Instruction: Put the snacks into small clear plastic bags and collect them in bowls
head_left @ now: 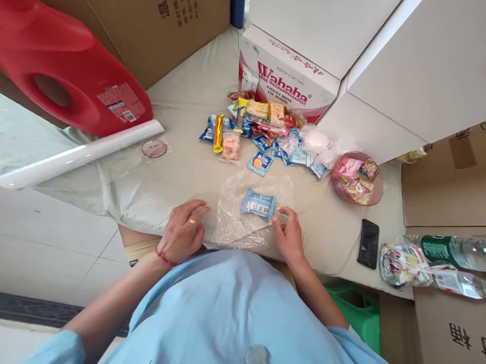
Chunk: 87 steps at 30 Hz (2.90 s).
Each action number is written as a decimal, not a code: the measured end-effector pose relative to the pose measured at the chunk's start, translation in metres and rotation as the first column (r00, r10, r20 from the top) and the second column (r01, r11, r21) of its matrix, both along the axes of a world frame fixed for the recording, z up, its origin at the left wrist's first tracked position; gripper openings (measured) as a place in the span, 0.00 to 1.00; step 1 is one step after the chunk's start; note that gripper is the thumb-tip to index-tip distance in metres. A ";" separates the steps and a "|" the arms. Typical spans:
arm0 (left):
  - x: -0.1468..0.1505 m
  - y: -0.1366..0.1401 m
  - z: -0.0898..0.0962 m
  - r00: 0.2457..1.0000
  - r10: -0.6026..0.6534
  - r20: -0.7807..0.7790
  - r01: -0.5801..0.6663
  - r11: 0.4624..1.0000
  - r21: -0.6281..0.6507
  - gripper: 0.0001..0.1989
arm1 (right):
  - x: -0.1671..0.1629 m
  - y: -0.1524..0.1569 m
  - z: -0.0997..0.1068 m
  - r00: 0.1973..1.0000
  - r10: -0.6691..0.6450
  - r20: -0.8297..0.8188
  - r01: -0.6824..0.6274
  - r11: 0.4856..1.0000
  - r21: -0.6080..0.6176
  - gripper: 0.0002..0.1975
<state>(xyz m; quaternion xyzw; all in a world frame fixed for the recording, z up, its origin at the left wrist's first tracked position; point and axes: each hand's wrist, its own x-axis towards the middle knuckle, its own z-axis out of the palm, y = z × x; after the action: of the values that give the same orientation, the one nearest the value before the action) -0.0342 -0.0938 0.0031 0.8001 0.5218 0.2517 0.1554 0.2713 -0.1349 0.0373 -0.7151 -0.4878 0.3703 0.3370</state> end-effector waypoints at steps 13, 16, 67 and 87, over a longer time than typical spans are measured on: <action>0.002 0.041 0.013 0.934 -0.342 0.107 0.358 0.896 -0.264 0.17 | 0.059 -0.026 0.010 0.843 0.456 0.285 -0.510 0.846 0.153 0.12; 0.014 0.080 0.018 0.983 -0.176 0.044 0.181 0.941 -0.287 0.17 | 0.062 0.016 0.024 0.860 0.434 0.267 -0.482 0.863 0.149 0.12; 0.133 0.043 0.039 0.971 -0.039 0.236 0.103 0.959 -0.265 0.08 | 0.009 0.045 -0.006 0.646 0.640 0.415 -0.686 0.725 -0.051 0.19; 0.141 0.020 0.029 0.913 -0.345 -0.217 0.334 0.938 -0.087 0.21 | 0.039 0.051 0.031 0.914 0.166 0.369 -0.177 0.984 -0.006 0.09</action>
<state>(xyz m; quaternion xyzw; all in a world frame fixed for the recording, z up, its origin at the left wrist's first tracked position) 0.1066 -0.0737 0.0323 0.8983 0.3950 0.1145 0.1548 0.3105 -0.0841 0.0687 -0.7215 -0.6082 0.2509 0.2157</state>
